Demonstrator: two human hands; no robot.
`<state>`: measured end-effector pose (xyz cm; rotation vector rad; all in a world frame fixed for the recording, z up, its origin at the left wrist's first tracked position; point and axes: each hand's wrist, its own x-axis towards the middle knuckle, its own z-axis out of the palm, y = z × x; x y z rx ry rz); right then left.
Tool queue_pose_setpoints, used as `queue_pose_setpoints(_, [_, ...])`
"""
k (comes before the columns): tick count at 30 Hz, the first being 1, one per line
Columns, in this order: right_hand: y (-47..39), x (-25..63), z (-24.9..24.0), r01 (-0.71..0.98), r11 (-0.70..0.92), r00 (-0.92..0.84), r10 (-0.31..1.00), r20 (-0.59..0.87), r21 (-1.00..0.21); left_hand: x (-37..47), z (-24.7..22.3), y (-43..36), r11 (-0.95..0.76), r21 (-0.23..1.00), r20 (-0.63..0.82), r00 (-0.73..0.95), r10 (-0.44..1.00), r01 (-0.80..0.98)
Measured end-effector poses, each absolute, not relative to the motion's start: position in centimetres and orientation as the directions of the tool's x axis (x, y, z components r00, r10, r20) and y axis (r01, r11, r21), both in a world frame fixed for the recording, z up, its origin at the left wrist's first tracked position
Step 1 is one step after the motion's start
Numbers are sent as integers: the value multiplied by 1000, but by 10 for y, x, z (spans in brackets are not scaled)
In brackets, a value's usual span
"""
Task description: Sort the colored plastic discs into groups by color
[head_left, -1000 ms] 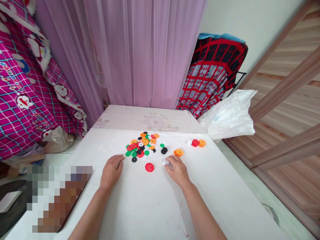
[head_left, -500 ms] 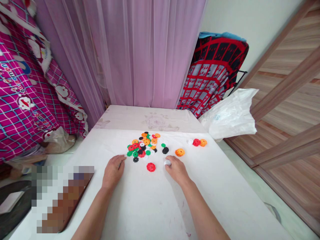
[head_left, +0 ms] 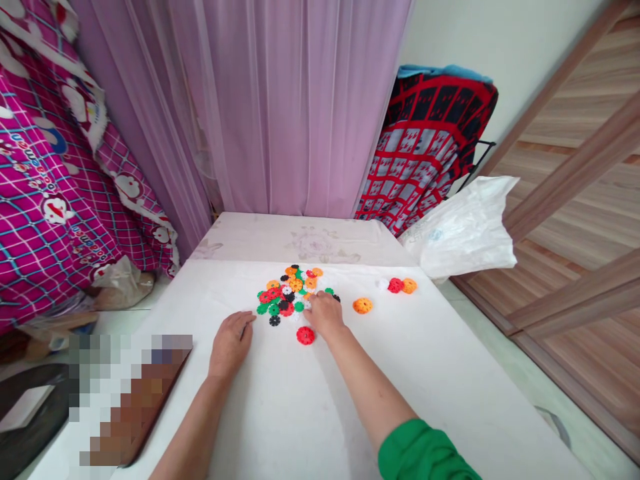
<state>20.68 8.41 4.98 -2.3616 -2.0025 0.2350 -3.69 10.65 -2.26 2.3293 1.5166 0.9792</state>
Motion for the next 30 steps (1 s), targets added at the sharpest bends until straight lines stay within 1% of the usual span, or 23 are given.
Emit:
queue_pose_setpoints(7, [101, 199, 49, 970, -217, 195, 965, -178, -114, -37, -22, 107, -459, 495, 424, 255, 869, 738])
queue_pose_setpoints(13, [94, 204, 61, 970, -210, 188, 967, -172, -122, -37, -21, 107, -456, 490, 420, 257, 871, 743])
queue_pose_setpoints(15, [83, 218, 67, 962, -225, 205, 969, -137, -156, -37, -21, 107, -458, 490, 416, 263, 871, 742])
queue_pose_setpoints(19, [53, 260, 77, 909, -293, 283, 956, -75, -297, -37, -23, 107, -452, 499, 415, 254, 874, 739])
queue_pose_setpoints(21, [39, 275, 79, 892, -318, 311, 948, -73, -322, -37, -24, 108, -443, 505, 416, 241, 877, 740])
queue_pose_setpoints(30, [19, 273, 67, 923, -295, 270, 954, -131, -247, -37, -25, 108, -431, 513, 413, 226, 882, 742])
